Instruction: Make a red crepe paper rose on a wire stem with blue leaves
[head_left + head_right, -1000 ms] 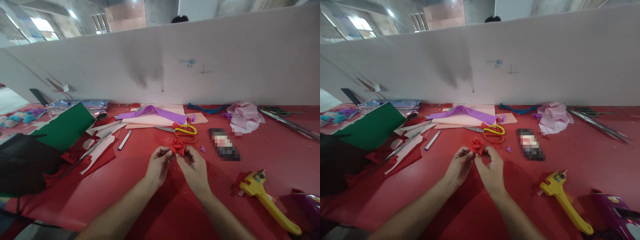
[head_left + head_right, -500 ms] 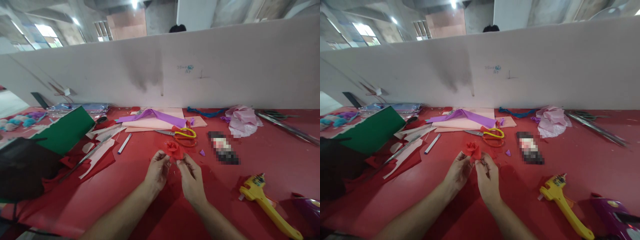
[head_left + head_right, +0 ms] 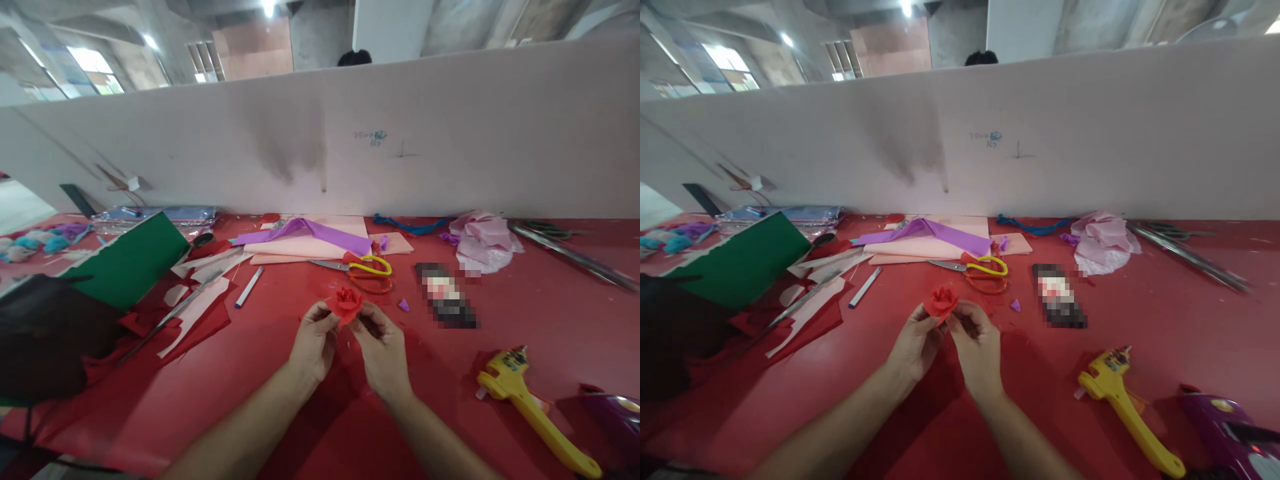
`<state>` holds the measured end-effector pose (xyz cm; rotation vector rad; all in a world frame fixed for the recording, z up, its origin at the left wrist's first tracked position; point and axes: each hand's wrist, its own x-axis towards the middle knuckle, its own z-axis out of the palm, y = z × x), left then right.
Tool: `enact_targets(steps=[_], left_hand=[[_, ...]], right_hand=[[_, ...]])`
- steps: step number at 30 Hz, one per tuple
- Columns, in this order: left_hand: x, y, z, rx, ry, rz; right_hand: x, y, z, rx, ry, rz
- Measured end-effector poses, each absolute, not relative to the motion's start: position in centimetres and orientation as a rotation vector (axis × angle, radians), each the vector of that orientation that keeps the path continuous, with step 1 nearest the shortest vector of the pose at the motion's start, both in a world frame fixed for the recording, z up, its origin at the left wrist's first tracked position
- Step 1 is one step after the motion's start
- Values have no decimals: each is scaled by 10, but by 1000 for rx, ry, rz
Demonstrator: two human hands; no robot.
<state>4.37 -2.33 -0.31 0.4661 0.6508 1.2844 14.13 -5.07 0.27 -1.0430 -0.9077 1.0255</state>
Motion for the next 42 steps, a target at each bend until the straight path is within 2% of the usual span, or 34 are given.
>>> enact_targets(steps=[34, 42], left_hand=[[44, -26, -4, 825, 729, 1395], [41, -27, 1, 909, 698, 1304]], right_hand=[[147, -56, 1, -1156, -1005, 833], [151, -53, -1, -1187, -956, 826]])
